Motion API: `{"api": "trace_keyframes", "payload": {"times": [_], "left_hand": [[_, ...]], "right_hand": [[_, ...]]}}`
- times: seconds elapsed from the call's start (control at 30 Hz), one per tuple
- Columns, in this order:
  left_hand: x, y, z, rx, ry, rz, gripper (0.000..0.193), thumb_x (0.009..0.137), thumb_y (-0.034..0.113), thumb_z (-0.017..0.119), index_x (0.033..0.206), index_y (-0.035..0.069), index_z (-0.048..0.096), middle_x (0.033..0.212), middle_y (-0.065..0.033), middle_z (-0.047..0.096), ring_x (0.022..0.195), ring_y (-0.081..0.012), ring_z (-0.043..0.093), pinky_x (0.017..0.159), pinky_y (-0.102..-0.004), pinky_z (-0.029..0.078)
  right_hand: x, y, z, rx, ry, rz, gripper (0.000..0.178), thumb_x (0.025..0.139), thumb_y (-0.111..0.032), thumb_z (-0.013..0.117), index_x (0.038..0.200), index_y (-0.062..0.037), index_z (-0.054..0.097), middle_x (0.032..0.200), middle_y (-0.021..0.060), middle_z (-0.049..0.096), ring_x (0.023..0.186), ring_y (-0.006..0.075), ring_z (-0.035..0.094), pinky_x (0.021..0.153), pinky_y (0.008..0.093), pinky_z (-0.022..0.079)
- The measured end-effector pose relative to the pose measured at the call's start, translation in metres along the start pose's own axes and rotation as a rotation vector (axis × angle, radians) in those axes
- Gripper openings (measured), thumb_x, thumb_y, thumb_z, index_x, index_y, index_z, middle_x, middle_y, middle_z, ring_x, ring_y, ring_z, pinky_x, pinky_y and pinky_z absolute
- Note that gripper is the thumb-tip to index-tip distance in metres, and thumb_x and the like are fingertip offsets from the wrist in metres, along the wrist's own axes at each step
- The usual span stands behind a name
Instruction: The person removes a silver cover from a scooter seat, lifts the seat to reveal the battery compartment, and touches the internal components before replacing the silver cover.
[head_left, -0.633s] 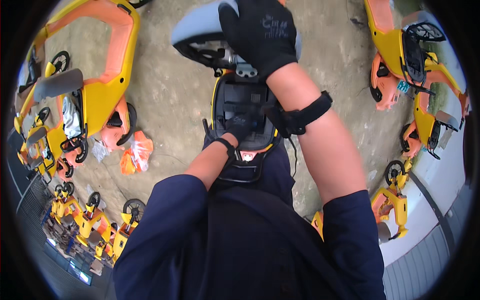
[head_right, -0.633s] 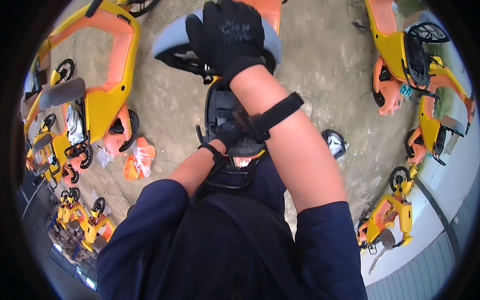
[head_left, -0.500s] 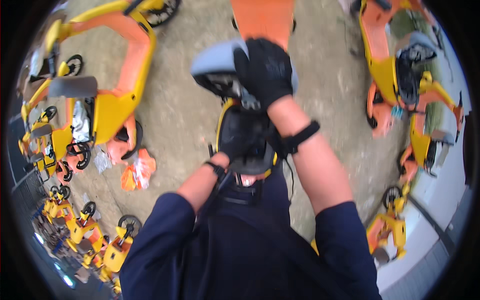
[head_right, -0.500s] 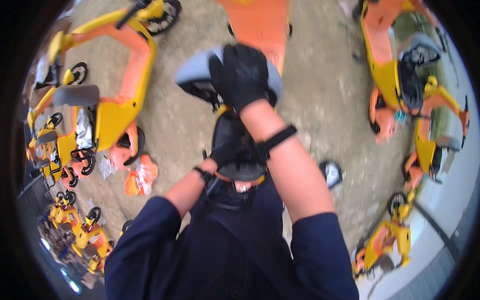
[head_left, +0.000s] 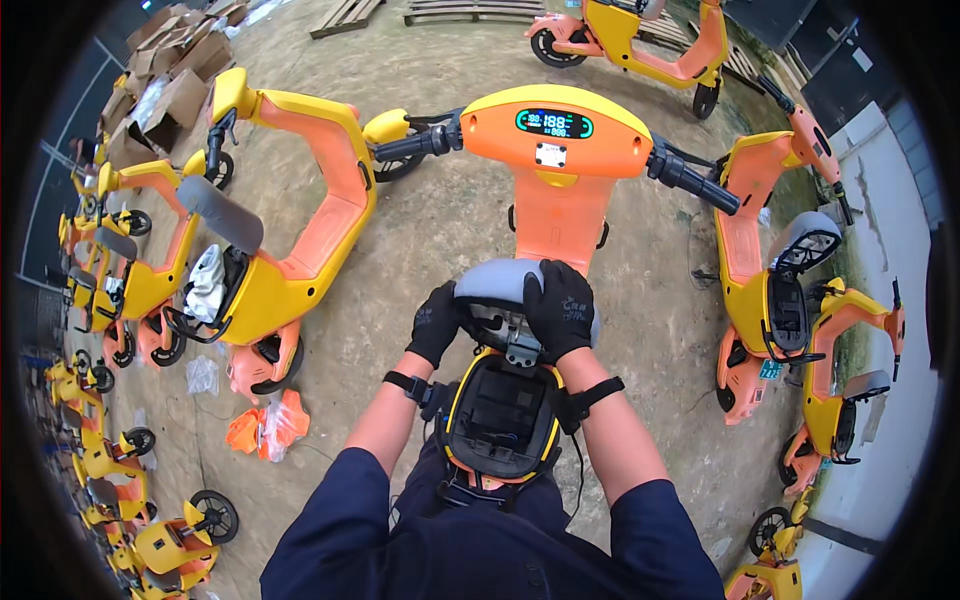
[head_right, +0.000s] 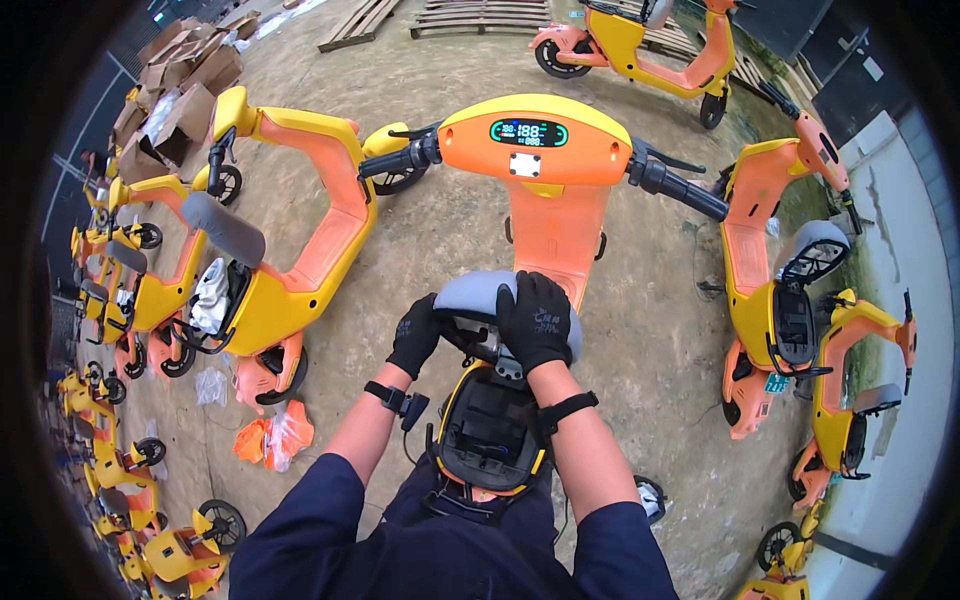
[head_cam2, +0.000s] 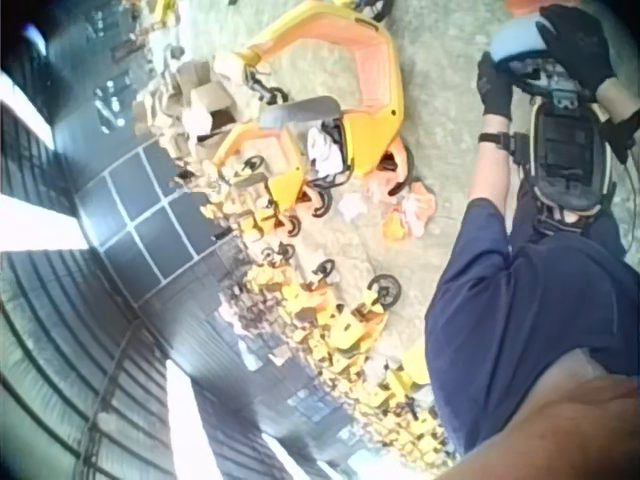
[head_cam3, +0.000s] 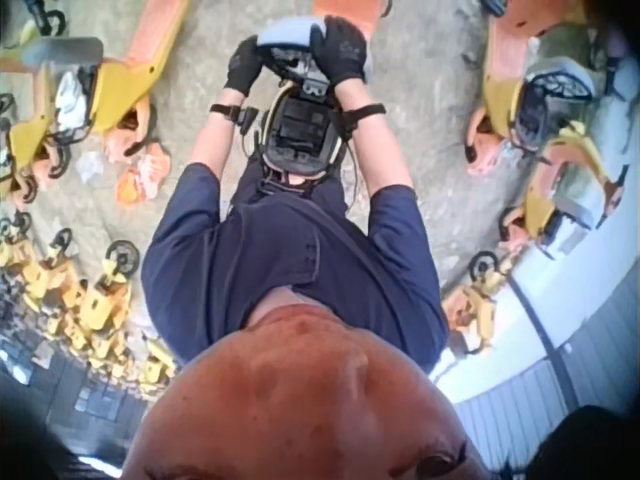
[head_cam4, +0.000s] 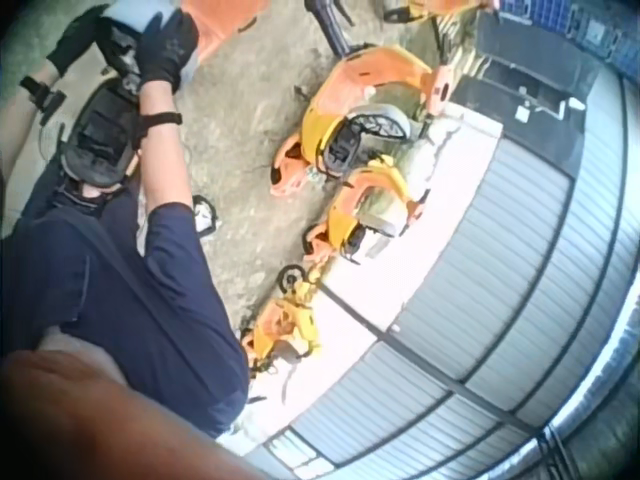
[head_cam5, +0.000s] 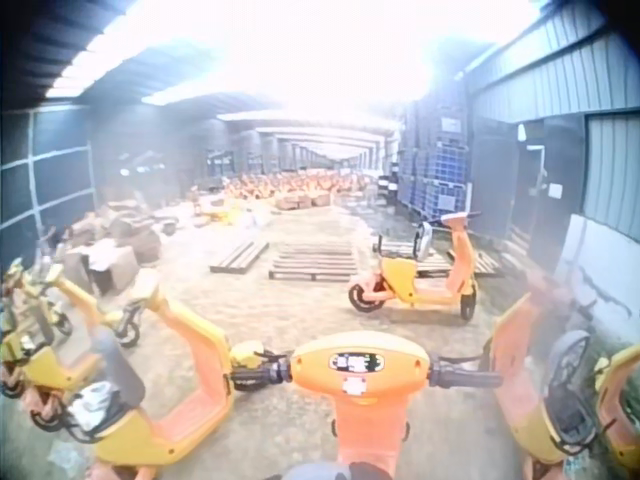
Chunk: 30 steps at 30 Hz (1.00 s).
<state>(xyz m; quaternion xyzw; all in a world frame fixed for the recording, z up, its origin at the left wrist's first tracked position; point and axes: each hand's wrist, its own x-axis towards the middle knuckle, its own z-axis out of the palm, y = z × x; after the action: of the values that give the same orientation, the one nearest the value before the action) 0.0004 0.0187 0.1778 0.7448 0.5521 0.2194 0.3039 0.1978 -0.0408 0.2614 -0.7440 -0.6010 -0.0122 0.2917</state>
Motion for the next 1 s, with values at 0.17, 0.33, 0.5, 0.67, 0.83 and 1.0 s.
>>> {"api": "trace_keyframes", "payload": {"times": [0.17, 0.33, 0.5, 0.67, 0.83, 1.0], "left_hand": [[0.010, -0.005, -0.016, 0.011, -0.126, 0.161, 0.026, 0.078, 0.020, 0.053, 0.100, 0.006, 0.056, 0.090, -0.0174, 0.061, 0.090, -0.0330, 0.057, 0.076, -0.0373, 0.045], [0.022, 0.021, -0.028, 0.142, -0.432, -0.018, 0.022, 0.079, 0.022, 0.052, 0.088, 0.003, 0.059, 0.083, -0.0185, 0.062, 0.080, -0.0344, 0.060, 0.070, -0.0394, 0.047], [0.013, 0.005, -0.045, 0.343, -0.523, 0.327, 0.021, 0.075, 0.023, 0.057, 0.081, 0.003, 0.062, 0.072, -0.0173, 0.062, 0.061, -0.0264, 0.062, 0.055, -0.0358, 0.047], [-0.002, -0.034, -0.015, 0.176, -0.417, -0.115, 0.022, 0.073, 0.020, 0.059, 0.089, 0.005, 0.061, 0.079, -0.0168, 0.063, 0.076, -0.0314, 0.061, 0.069, -0.0378, 0.049], [-0.015, -0.014, 0.002, -0.660, -0.380, -0.573, 0.020, 0.073, 0.003, 0.056, 0.092, 0.002, 0.053, 0.069, -0.0107, 0.059, 0.072, -0.0254, 0.062, 0.068, -0.0319, 0.050], [-0.017, -0.049, 0.006, 0.065, -0.144, -0.201, 0.014, 0.072, 0.002, 0.053, 0.084, 0.004, 0.059, 0.077, -0.0179, 0.061, 0.078, -0.0319, 0.061, 0.067, -0.0379, 0.047]], "right_hand": [[0.001, -0.005, -0.005, 0.012, -0.020, 0.015, 0.032, 0.079, -0.031, 0.051, 0.094, -0.0031, 0.056, 0.092, 0.0155, 0.056, 0.088, 0.0320, 0.052, 0.080, 0.0411, 0.039], [-0.004, -0.001, -0.002, 0.006, 0.006, 0.015, 0.031, 0.079, -0.031, 0.051, 0.094, -0.0041, 0.056, 0.093, 0.0154, 0.056, 0.090, 0.0320, 0.051, 0.081, 0.0417, 0.038], [-0.026, -0.010, -0.007, 0.049, 0.038, -0.055, 0.034, 0.078, -0.028, 0.054, 0.100, -0.0021, 0.056, 0.097, 0.0174, 0.056, 0.094, 0.0330, 0.052, 0.083, 0.0416, 0.039], [-0.036, -0.020, -0.007, 0.019, 0.062, -0.065, 0.037, 0.078, -0.029, 0.055, 0.102, -0.0006, 0.055, 0.102, 0.0182, 0.054, 0.098, 0.0332, 0.050, 0.087, 0.0434, 0.037], [-0.035, -0.006, -0.006, 0.008, 0.063, -0.043, 0.037, 0.079, -0.028, 0.054, 0.103, -0.0008, 0.055, 0.102, 0.0177, 0.055, 0.099, 0.0328, 0.049, 0.088, 0.0428, 0.036], [-0.035, -0.018, -0.008, 0.018, 0.049, -0.059, 0.036, 0.079, -0.028, 0.054, 0.104, -0.0017, 0.055, 0.102, 0.0178, 0.055, 0.099, 0.0327, 0.049, 0.089, 0.0425, 0.036]]}}
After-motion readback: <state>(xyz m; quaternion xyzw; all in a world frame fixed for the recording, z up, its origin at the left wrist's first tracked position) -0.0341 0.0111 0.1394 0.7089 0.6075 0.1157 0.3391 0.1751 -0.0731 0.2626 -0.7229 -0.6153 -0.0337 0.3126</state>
